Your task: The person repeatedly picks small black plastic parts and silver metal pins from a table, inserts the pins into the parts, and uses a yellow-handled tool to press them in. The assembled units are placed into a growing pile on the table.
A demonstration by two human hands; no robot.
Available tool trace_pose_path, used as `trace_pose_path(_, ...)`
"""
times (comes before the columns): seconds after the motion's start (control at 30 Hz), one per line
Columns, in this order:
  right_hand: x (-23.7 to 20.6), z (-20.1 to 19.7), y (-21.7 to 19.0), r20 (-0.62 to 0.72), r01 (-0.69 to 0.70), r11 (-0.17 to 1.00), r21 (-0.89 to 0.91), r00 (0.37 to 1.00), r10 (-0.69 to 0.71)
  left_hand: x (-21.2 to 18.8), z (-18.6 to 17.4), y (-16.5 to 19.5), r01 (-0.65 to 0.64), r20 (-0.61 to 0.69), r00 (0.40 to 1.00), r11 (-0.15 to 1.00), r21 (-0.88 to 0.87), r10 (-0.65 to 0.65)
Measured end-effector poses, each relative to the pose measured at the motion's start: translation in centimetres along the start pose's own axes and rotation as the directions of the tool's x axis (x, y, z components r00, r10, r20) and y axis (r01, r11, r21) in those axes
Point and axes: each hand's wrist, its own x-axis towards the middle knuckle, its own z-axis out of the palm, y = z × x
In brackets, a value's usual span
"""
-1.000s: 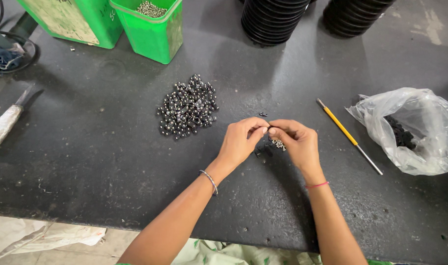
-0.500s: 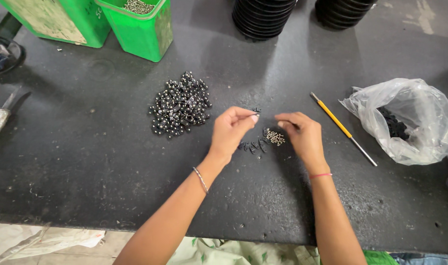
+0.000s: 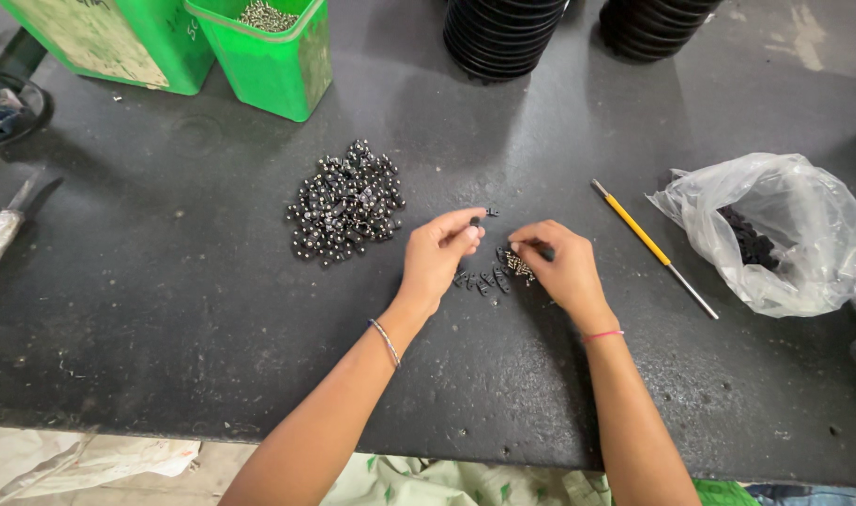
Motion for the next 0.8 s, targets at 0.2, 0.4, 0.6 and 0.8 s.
trace_pose_path(0.2, 0.1, 0.5, 0.3, 0.007, -0.176, 0.85, 0.497, 0.98, 0.199, 0.1, 0.5, -0.9, -0.011, -0.042, 0.999, 0.992, 0.125, 0.017)
trace_pose_path(0.4, 0.2, 1.0, 0.2, 0.028, -0.209, 0.84, 0.5, 0.974, 0.226, 0.0, 0.9, -0.6, 0.01, -0.025, 1.0, 0.991, 0.133, -0.007)
trace_pose_path(0.6, 0.1, 1.0, -0.1, 0.04, -0.214, 0.847, 0.486, 0.974, 0.223, -0.1, 1.1, -0.2, 0.022, -0.026, 1.0, 0.985, 0.168, -0.018)
trace_pose_path(0.8, 0.0, 1.2, -0.3, 0.027, -0.155, 0.849, 0.505, 0.986, 0.164, -0.3, 1.0, 0.1, 0.015, -0.007, 1.0, 0.988, 0.151, -0.014)
